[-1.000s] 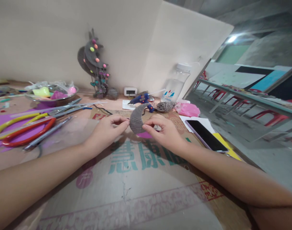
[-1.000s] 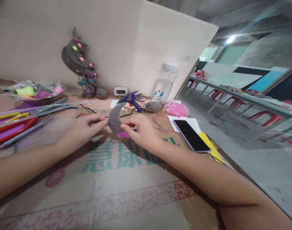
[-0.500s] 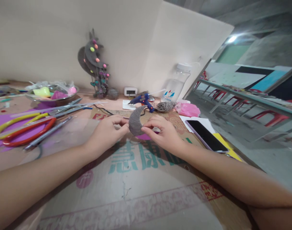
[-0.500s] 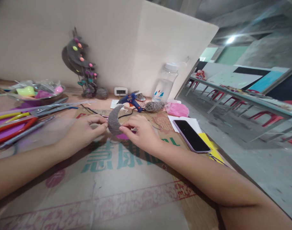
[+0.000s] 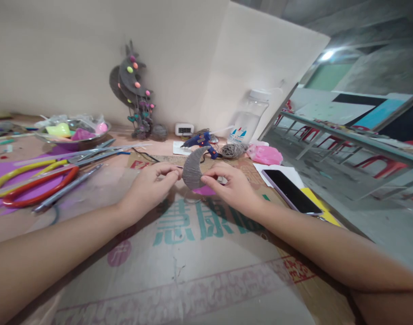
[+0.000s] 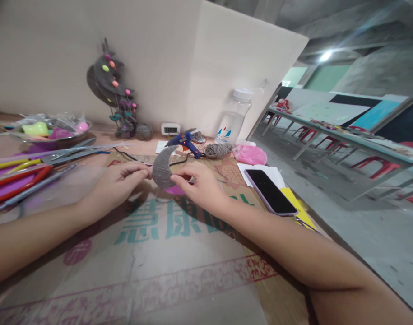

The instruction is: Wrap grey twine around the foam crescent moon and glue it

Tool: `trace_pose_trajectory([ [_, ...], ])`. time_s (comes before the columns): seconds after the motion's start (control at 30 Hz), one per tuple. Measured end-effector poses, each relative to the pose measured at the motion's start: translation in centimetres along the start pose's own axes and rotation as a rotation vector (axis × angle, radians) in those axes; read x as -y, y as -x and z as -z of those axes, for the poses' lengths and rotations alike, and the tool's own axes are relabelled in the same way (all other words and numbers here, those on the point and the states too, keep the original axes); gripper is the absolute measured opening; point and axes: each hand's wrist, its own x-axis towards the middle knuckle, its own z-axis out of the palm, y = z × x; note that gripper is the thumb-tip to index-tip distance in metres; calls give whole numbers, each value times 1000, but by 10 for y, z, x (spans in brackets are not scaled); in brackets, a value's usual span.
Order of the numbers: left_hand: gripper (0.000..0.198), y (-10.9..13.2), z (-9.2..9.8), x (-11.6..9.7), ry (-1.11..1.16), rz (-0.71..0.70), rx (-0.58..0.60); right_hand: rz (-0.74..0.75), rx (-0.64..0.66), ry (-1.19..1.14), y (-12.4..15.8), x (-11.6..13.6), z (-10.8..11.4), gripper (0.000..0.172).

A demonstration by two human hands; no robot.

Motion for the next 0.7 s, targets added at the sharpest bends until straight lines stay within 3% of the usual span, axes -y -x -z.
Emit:
trace_pose_trajectory([
  [0.27,22,0,-1,-4,47,66,50,-40,8,-38,0,-1,-1,16],
  [0.7,18,0,1,-4,-71,-13,32,-7,-1,-7,0,-1,-1,18],
])
